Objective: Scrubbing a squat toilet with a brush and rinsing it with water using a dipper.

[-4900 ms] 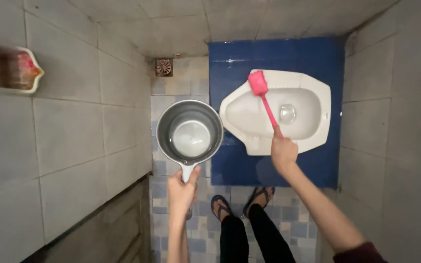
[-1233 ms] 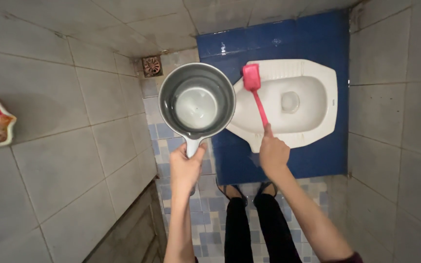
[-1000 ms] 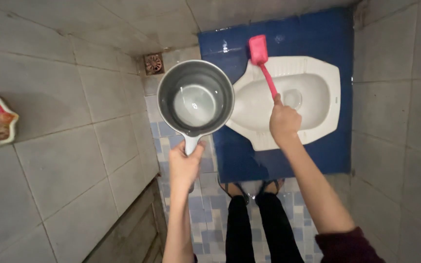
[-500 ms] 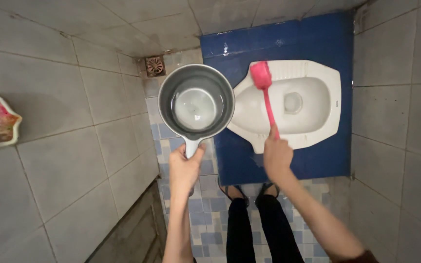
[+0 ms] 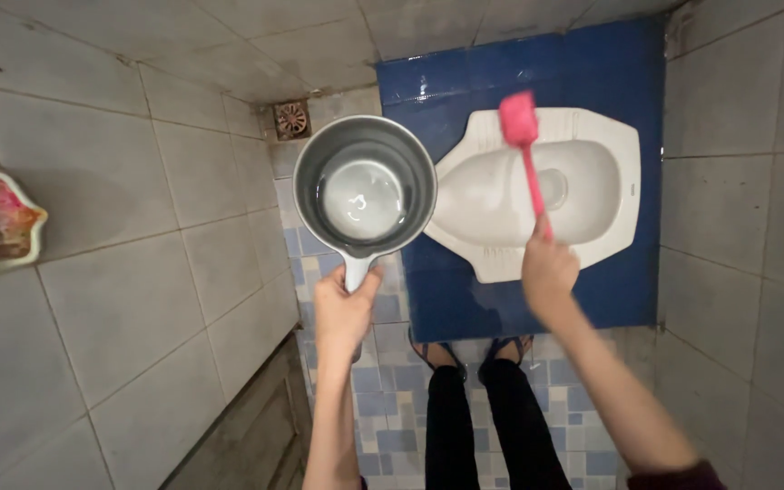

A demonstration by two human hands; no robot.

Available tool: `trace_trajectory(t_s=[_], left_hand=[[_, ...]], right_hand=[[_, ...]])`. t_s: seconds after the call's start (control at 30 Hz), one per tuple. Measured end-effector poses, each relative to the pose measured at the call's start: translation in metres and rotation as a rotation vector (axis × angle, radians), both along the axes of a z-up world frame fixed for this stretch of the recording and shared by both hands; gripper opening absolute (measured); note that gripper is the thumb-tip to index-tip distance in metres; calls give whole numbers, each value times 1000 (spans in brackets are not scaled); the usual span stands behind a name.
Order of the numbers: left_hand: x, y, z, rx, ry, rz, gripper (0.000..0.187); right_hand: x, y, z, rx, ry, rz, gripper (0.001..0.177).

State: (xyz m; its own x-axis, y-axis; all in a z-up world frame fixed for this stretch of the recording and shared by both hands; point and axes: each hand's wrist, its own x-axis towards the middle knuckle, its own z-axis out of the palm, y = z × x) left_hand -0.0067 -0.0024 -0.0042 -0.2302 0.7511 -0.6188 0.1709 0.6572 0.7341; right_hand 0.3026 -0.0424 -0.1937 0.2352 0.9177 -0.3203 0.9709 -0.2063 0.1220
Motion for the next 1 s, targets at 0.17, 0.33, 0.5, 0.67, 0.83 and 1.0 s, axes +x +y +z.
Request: trace_trajectory(t_s=[0.17, 0.33, 0.5, 0.67, 0.83, 1.0], left_hand=[[4, 2, 11, -67, -20, 42, 22], [5, 0, 7, -37, 49, -4, 22], [7, -5, 0, -6, 46, -31, 22], [10, -3, 10, -57, 46, -24, 22], [12, -12, 4, -20, 67, -58, 24], [17, -6, 13, -10, 61, -45, 22]], right_hand=[[2, 10, 15, 37, 0, 7, 44], [-14, -12, 28, -71, 5, 46, 62], [6, 27, 13, -24, 58, -10, 50], [-21, -20, 31, -133, -28, 10, 59], [12, 22, 7, 39, 9, 54, 58], [-8, -20, 23, -59, -17, 1, 52]])
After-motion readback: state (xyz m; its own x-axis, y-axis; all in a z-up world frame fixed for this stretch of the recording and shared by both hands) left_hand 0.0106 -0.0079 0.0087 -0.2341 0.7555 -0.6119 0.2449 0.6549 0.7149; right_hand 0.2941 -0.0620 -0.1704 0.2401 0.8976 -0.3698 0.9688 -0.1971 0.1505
